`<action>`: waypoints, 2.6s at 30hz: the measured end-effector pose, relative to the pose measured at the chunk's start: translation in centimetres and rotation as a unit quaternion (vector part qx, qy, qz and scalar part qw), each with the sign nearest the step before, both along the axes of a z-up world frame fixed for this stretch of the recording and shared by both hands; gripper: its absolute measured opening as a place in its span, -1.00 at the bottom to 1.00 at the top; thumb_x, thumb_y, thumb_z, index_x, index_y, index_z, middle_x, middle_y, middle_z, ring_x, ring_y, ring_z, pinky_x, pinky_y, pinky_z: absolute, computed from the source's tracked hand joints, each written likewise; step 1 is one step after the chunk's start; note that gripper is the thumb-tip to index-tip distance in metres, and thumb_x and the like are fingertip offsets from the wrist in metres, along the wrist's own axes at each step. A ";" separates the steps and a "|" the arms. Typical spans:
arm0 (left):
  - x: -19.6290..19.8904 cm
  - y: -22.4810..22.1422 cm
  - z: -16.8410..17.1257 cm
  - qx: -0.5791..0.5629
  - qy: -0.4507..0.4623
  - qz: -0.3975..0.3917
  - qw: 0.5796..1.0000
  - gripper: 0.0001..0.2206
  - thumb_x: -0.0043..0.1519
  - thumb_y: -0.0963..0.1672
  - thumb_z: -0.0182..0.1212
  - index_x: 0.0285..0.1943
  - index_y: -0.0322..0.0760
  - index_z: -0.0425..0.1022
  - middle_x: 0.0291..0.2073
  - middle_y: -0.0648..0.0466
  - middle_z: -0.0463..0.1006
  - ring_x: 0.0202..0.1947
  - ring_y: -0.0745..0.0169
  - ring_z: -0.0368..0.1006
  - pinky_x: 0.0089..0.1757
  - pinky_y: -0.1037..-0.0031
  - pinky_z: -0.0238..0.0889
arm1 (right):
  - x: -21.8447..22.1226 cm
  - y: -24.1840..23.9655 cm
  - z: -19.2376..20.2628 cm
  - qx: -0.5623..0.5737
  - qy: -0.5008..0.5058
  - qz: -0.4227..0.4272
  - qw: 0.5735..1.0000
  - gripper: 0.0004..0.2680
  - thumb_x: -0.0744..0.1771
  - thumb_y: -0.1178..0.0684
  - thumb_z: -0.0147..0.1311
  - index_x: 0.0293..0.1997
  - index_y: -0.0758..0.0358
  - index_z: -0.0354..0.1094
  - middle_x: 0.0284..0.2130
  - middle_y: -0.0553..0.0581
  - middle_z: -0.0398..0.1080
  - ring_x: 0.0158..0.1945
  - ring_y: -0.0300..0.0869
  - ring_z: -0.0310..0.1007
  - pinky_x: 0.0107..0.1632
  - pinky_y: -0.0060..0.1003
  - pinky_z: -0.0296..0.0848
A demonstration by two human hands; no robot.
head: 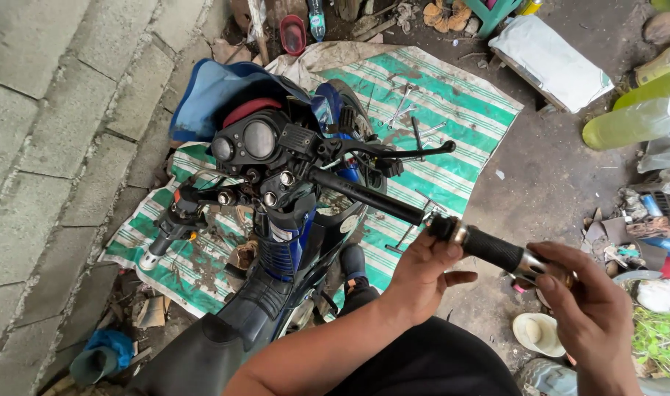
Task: Removing and reinstalling a rubber grip on a motorcycle handlebar using a cloth for grip.
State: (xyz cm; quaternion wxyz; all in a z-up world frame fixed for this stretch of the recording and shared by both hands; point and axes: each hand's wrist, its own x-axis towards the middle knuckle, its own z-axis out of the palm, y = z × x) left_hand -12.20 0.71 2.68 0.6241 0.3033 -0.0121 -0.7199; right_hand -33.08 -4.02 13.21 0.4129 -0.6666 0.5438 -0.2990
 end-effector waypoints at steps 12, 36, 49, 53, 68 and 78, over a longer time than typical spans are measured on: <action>-2.9 0.2 5.7 -0.038 -0.545 -0.340 0.765 -0.26 0.09 0.16 0.22 0.53 0.03 0.47 0.22 0.11 0.65 0.02 0.08 0.63 0.05 0.32 0.35 | -7.0 0.6 -11.8 0.397 0.090 0.088 0.909 -0.81 0.35 0.23 0.39 0.08 0.34 0.63 -0.33 0.33 0.73 -0.33 -0.01 0.58 -0.27 -0.15 0.45; 7.7 1.4 1.0 -0.146 -0.953 0.037 0.262 -0.73 0.39 0.05 0.38 0.01 -0.16 0.71 0.77 0.05 -0.15 0.69 -0.59 -0.19 0.36 -0.46 0.15 | -10.5 6.4 -17.0 0.338 0.212 0.139 0.906 -0.85 0.29 0.03 0.34 -0.12 0.16 0.58 -0.49 0.16 0.47 -0.43 -0.10 0.36 -0.27 -0.20 0.28; 8.8 2.5 0.6 -0.183 -0.936 -0.007 0.300 -0.68 0.40 0.07 0.35 0.10 -0.18 0.68 0.76 -0.01 -0.23 0.68 -0.63 -0.21 0.42 -0.48 0.08 | -12.1 15.1 -16.6 0.340 0.155 -0.001 0.928 -0.87 0.31 0.09 0.33 -0.28 0.28 0.44 -0.53 0.19 0.35 -0.48 -0.08 0.26 -0.34 -0.19 0.19; 10.1 2.9 2.0 -0.163 -0.934 -0.014 0.319 -0.68 0.36 0.06 0.38 0.10 -0.17 0.69 0.75 -0.06 -0.20 0.67 -0.63 -0.24 0.38 -0.47 0.13 | -11.9 16.9 -15.8 0.342 0.178 -0.040 0.922 -0.88 0.29 0.08 0.32 -0.18 0.24 0.57 -0.51 0.18 0.41 -0.47 -0.09 0.31 -0.30 -0.20 0.27; 11.1 4.1 0.3 -0.159 -0.937 -0.003 0.310 -0.68 0.28 0.06 0.47 -0.03 -0.20 0.71 0.64 -0.06 0.08 0.62 -0.52 -0.15 0.35 -0.43 0.16 | -12.0 17.2 -17.6 0.347 0.144 -0.024 0.926 -0.86 0.30 0.11 0.34 -0.31 0.28 0.42 -0.54 0.19 0.33 -0.49 -0.08 0.25 -0.33 -0.17 0.23; 11.2 3.1 1.8 -0.126 -0.931 -0.020 0.341 -0.74 0.29 0.03 0.43 -0.03 -0.15 0.67 0.75 -0.01 -0.18 0.68 -0.64 -0.32 0.38 -0.49 0.15 | -12.0 15.6 -18.1 0.334 0.176 0.010 0.926 -0.87 0.28 0.09 0.35 -0.32 0.25 0.45 -0.55 0.18 0.36 -0.50 -0.08 0.29 -0.32 -0.17 0.24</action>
